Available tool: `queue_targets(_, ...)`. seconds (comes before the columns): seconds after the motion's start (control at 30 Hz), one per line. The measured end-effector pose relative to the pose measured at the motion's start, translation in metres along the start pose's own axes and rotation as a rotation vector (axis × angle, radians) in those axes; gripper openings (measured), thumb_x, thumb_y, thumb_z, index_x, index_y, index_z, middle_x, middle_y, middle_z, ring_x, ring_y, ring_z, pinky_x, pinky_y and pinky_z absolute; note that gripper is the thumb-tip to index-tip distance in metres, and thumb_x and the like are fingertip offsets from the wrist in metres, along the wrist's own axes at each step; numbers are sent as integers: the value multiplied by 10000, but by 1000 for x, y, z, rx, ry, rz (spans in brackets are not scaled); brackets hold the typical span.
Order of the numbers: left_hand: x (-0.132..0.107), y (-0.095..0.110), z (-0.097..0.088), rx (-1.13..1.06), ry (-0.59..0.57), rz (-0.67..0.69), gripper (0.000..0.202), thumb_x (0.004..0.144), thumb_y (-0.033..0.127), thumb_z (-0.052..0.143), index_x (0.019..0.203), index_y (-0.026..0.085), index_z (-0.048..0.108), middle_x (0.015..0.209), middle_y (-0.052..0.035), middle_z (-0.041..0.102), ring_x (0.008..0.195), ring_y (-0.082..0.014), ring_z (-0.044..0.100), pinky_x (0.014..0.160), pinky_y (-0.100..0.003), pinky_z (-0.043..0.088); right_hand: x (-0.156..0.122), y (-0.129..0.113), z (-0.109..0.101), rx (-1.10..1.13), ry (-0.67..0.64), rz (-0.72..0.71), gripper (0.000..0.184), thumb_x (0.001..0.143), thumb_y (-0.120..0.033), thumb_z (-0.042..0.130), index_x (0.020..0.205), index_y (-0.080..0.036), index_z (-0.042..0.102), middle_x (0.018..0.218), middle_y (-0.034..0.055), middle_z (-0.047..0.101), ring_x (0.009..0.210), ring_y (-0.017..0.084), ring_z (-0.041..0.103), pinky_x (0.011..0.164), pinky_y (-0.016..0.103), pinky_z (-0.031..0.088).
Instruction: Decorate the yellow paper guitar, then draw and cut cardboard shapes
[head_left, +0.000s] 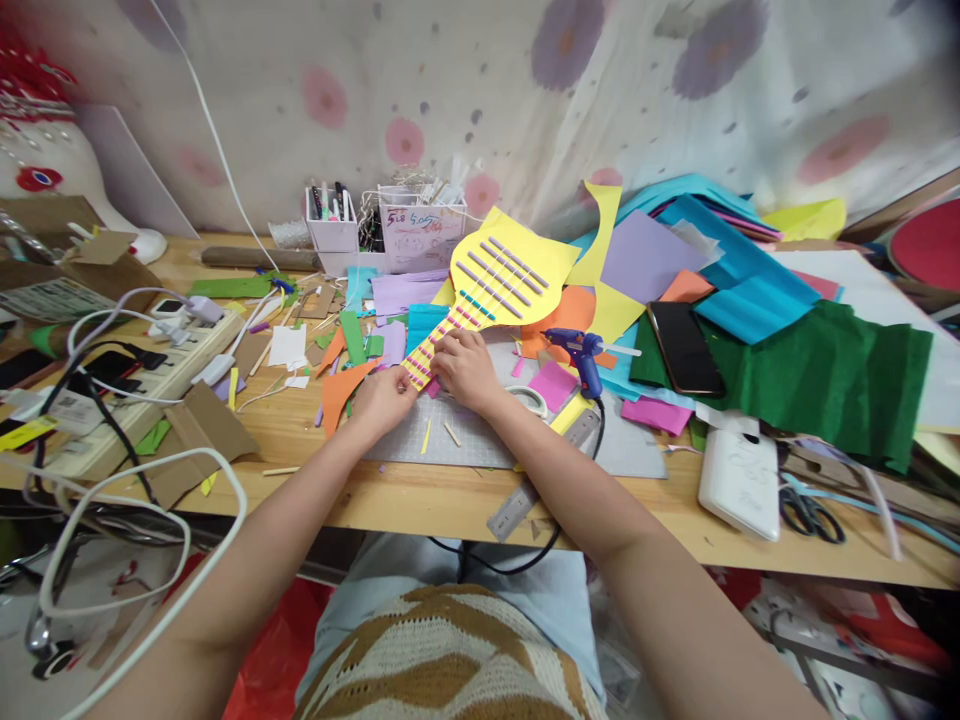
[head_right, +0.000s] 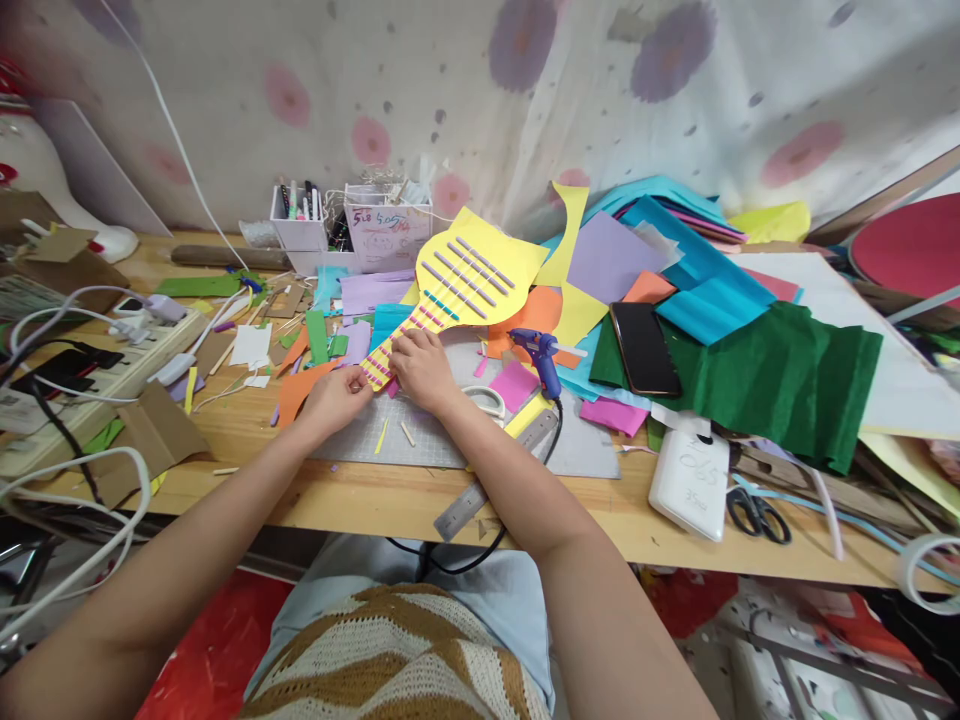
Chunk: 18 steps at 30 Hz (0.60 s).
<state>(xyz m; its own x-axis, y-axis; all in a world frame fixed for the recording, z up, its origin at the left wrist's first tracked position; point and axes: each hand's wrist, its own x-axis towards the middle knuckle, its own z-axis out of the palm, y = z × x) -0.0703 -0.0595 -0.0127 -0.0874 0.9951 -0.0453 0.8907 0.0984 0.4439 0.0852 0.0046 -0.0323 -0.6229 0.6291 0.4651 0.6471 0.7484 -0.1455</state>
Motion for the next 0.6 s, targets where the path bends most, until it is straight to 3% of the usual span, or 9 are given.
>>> queue_targets(0.17, 0, -5, -1, -63, -17, -2, 169, 736, 339, 476, 685, 188, 534, 605, 3, 559, 547, -131, 480, 519, -242, 266, -7, -2, -3, 61, 60, -16, 186, 820, -164, 518, 936, -173, 663, 1069, 88, 608, 1049, 225, 431, 909, 365, 307)
queue_targets(0.33, 0, -7, -3, -100, -38, 4, 180, 733, 342, 485, 680, 188, 562, 595, -2, 581, 573, -144, 519, 541, -244, 308, -12, -10, -4, 120, 24, -24, 113, 780, -221, 577, 830, -181, 670, 1051, 94, 594, 1059, 240, 429, 928, 392, 314)
queue_targets(0.6, 0, -7, -8, -34, -94, 70, 186, 741, 297, 481, 677, 178, 609, 588, -22, 598, 588, -159, 532, 551, -260, 323, -10, -10, 4, 135, -1, -95, 155, 828, -250, 551, 826, -191, 694, 1026, 89, 604, 1045, 230, 435, 912, 390, 324)
